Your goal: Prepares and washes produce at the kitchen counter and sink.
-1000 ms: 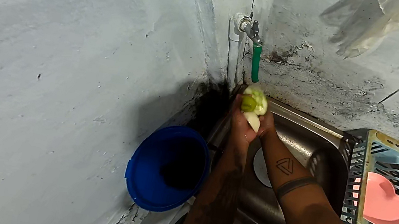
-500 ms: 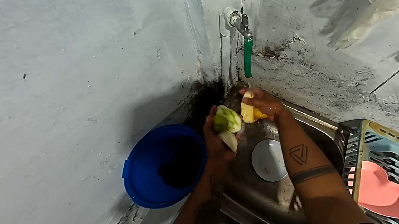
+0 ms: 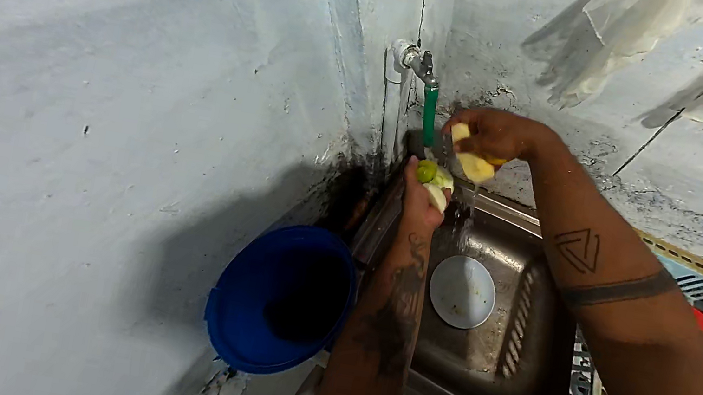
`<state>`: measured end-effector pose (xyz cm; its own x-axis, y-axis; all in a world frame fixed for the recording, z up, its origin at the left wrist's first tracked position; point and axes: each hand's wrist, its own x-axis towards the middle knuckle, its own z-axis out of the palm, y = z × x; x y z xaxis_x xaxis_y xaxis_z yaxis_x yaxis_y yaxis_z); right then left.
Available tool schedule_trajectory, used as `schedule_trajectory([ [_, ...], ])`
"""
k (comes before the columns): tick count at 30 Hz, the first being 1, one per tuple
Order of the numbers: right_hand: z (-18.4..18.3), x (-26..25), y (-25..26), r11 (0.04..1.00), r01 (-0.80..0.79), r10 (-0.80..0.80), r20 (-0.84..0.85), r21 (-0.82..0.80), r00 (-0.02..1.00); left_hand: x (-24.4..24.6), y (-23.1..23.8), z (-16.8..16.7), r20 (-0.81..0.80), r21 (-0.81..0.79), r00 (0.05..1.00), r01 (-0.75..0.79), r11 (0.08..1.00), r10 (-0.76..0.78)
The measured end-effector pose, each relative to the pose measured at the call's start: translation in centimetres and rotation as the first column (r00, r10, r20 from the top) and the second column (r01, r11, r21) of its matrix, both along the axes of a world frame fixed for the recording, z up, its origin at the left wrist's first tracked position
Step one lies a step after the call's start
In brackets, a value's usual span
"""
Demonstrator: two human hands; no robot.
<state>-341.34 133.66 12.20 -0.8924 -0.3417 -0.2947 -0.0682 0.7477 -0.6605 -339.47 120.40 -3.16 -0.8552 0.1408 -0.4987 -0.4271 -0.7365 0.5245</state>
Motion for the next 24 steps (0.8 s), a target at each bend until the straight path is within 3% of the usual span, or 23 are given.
schedule_trajectory([
  [2, 2.5, 0.1, -0.3, 0.996, 0.060, -0.045, -0.209, 0.063, 0.977, -0.6, 0.7, 0.7, 0.009, -0.033, 0.999, 0.040, 0.999, -0.040],
  [5, 5.5, -0.1, -2.4, 0.925, 0.271, -0.106, -0.504, 0.266, 0.857, -0.9, 1.1, 0.9, -0.008, -0.066, 0.998, 0.065, 0.996, -0.066],
  [8, 6.5, -1.0, -4.1, 0.864, 0.382, -0.088, -0.649, 0.328, 0.756, -0.4, 0.7, 0.9, -0.048, -0.060, 0.996, 0.075, 0.995, -0.078],
  [15, 8.6, -2.7, -3.7, 0.896, 0.066, 0.217, -0.562, 0.439, 0.798, 2.8, -0.8, 1.3, -0.042, -0.062, 0.996, 0.076, 0.995, -0.078],
  [20, 8.3, -2.7, -4.3, 0.926, 0.095, 0.136, -0.557, 0.366, 0.820, 8.1, -1.7, 0.5, -0.049, -0.183, 0.988, 0.138, 0.973, -0.149],
  [24, 7.4, -0.6, -6.7, 0.924, 0.282, -0.064, -0.621, 0.260, 0.781, 13.1, -1.6, -1.1, -0.035, -0.266, 0.966, 0.238, 0.934, -0.256],
])
